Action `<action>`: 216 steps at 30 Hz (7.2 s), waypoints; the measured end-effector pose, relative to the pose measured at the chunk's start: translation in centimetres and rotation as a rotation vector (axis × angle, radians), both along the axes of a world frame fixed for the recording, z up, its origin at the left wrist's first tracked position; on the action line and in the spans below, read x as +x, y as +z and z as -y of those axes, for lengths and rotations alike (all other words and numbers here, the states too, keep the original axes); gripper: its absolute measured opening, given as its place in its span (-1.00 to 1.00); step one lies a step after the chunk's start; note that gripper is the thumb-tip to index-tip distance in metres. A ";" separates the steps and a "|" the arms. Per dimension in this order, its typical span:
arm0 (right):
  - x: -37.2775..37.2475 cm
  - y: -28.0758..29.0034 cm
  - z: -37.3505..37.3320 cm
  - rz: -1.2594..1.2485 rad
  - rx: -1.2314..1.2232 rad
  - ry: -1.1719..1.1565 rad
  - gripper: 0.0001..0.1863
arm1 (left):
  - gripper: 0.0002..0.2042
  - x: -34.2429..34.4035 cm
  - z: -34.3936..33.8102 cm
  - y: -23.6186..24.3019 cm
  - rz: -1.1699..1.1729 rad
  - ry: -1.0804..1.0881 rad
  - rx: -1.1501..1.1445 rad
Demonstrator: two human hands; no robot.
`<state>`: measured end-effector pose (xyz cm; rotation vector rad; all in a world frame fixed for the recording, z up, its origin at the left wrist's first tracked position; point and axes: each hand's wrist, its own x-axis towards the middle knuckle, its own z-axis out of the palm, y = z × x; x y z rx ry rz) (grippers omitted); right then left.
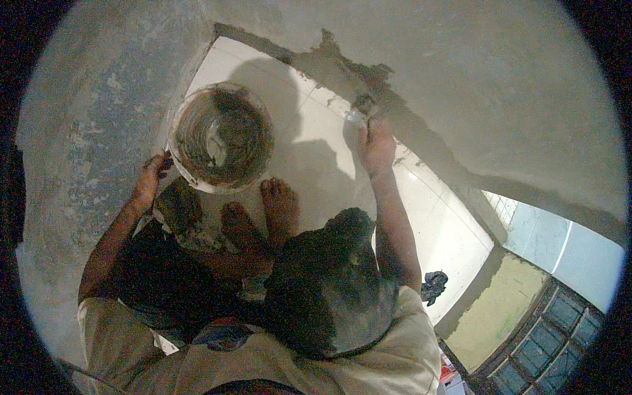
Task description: The person scoops plaster from a bucket using a trowel and applies it to a wall section near the floor. They repeatedly smooth the plaster with the trowel and occasionally use a sponge to wipe the surface.
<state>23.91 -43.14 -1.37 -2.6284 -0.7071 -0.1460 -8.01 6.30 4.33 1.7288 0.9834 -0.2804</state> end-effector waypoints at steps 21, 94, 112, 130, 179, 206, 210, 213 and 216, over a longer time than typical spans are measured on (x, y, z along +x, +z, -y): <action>0.0 4.0 3.3 0.084 0.147 -0.064 -0.68 | -0.28 5.6 7.1 -1.7 0.460 0.744 -0.598; -13.5 7.5 -16.1 -0.069 -0.177 0.611 -0.68 | -0.45 8.4 11.0 4.9 0.606 0.275 0.042; -2.4 2.3 -14.9 -0.181 0.075 0.176 -0.75 | -0.45 1.5 3.5 -4.5 0.646 0.960 -0.457; 7.7 -0.9 -15.3 -0.558 -0.110 0.031 -0.70 | -0.37 0.9 4.0 -4.6 0.412 0.712 0.167; 4.6 -3.3 -17.0 -0.370 -0.347 0.081 -0.71 | -0.47 3.3 6.0 0.1 0.430 0.790 0.147; 2.9 -2.9 -17.7 -0.264 -0.389 0.048 -0.66 | -0.41 2.1 4.4 -3.7 0.488 0.814 0.072; 4.3 -0.6 -16.4 -0.280 -0.305 0.114 -0.70 | -0.43 1.5 3.8 -5.1 0.450 0.840 0.100; 4.4 1.7 -14.5 -0.268 -0.268 0.105 -0.68 | -0.43 2.7 5.4 -1.6 0.442 0.793 0.105; 4.1 2.2 -12.7 -0.301 -0.050 0.073 -0.67 | -0.44 2.4 4.8 -2.6 0.411 0.746 0.221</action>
